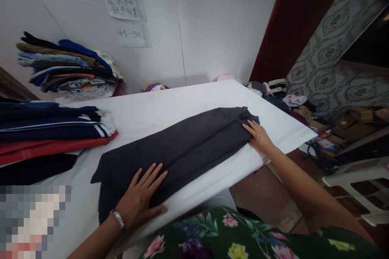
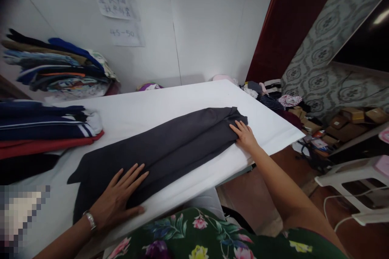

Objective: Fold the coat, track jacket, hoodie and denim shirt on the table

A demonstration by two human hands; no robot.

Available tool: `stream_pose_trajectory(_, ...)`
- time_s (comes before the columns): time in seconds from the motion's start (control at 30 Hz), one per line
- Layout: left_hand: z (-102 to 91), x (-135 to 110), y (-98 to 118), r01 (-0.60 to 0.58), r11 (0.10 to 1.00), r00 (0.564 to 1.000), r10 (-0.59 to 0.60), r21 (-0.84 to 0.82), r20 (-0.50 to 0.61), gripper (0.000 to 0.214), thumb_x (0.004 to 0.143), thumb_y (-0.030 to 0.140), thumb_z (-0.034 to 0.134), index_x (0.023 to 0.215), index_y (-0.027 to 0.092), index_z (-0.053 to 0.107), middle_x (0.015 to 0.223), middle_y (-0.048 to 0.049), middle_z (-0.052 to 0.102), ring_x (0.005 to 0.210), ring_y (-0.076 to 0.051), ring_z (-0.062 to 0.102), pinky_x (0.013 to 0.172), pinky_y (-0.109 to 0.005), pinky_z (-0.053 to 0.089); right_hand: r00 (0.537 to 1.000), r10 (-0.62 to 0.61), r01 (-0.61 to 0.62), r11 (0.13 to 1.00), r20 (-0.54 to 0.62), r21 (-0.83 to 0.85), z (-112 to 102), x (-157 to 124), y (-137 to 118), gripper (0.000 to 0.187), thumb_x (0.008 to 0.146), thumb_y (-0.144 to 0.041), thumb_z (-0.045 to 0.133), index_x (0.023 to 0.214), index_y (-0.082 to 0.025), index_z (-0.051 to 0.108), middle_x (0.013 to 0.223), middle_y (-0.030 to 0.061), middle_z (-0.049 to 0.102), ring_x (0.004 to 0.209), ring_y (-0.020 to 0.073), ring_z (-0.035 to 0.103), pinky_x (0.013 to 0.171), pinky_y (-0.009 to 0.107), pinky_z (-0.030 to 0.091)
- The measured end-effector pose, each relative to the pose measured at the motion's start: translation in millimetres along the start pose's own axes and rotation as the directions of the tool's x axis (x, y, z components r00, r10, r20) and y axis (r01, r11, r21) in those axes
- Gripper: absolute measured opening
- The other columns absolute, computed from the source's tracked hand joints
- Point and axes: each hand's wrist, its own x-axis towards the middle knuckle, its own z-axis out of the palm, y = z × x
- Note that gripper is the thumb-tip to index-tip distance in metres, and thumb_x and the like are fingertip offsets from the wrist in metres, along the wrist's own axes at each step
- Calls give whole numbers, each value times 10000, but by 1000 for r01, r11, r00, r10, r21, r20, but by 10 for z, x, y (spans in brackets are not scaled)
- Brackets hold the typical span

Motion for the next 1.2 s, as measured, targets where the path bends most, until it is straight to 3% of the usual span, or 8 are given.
stream_pose_trajectory(0.2, 3, -47, -4, 2, 1000, 999, -2, -9, 47, 763, 799, 718, 448, 1452, 330, 375, 1537, -54, 294, 1410, -343, 299, 1139, -584, 219, 999, -8, 5, 997, 52, 71, 155, -19, 180, 724, 721, -43, 452, 1412, -258, 467, 1537, 52, 347, 1443, 282, 236, 1084, 501, 366)
stream_pose_trajectory(0.33, -4, -67, -24, -15, 999, 1000, 15, -34, -6, 717, 810, 687, 471, 1437, 344, 409, 1519, -42, 354, 1386, -331, 355, 1138, -553, 256, 985, 73, -92, 989, 154, 118, 9, 75, 133, 729, 671, -21, 446, 1344, -279, 552, 1511, 54, 388, 1415, 320, 297, 1077, 565, 352)
stream_pose_trajectory(0.5, -242, 209, -22, 118, 986, 978, -135, -115, -161, 599, 901, 571, 404, 1368, 213, 520, 1383, -91, 555, 1264, -256, 524, 1076, -412, 402, 997, -34, 53, 959, -73, 277, -432, 474, -494, 543, 819, -177, 461, 1335, -319, 551, 1510, 16, 393, 1439, 293, 247, 1127, 592, 242)
stream_pose_trajectory(0.6, -305, 474, -18, 204, 978, 944, -211, -51, -253, 601, 896, 563, 415, 1363, 200, 520, 1466, -118, 453, 1366, -286, 399, 1124, -499, 310, 979, -130, 170, 946, -156, 277, -544, 825, -1022, 467, 929, -381, 418, 1378, -284, 501, 1541, 51, 338, 1454, 272, 202, 1152, 566, 177)
stream_pose_trajectory(0.7, -216, 619, -20, 295, 956, 938, -289, 2, -191, 648, 875, 562, 448, 1410, 196, 463, 1511, -131, 371, 1409, -328, 312, 1119, -596, 252, 988, -127, 141, 971, -86, 191, -434, 1136, -1251, 527, 948, -473, 381, 1418, -245, 446, 1564, 93, 277, 1465, 279, 156, 1153, 561, 152)
stream_pose_trajectory(0.87, -26, 551, -26, 277, 961, 956, -277, -11, -99, 629, 893, 528, 408, 1449, 234, 416, 1512, -102, 369, 1396, -331, 338, 1118, -590, 276, 961, 89, -100, 995, 262, 29, -23, 1266, -968, 549, 956, -486, 340, 1420, -209, 441, 1540, 100, 332, 1449, 303, 207, 1134, 592, 174)
stream_pose_trajectory(1.03, -69, 522, -107, 271, 959, 953, -280, -87, -119, 583, 872, 549, 448, 1387, 282, 504, 1454, -78, 473, 1327, -327, 444, 1093, -556, 340, 977, 97, -94, 995, 188, -28, 219, 1131, -832, 542, 965, -479, 294, 1409, -215, 457, 1545, 66, 327, 1447, 301, 212, 1137, 582, 180)
stream_pose_trajectory(1.2, -325, 861, -445, 364, 922, 906, -383, -129, -181, 473, 912, 497, 398, 1221, 228, 634, 1366, -82, 573, 1270, -254, 507, 1081, -461, 357, 983, 91, -93, 996, 158, 2, 208, 1137, -853, 506, 955, -461, 342, 1371, -223, 505, 1528, 66, 362, 1437, 302, 239, 1132, 583, 188)
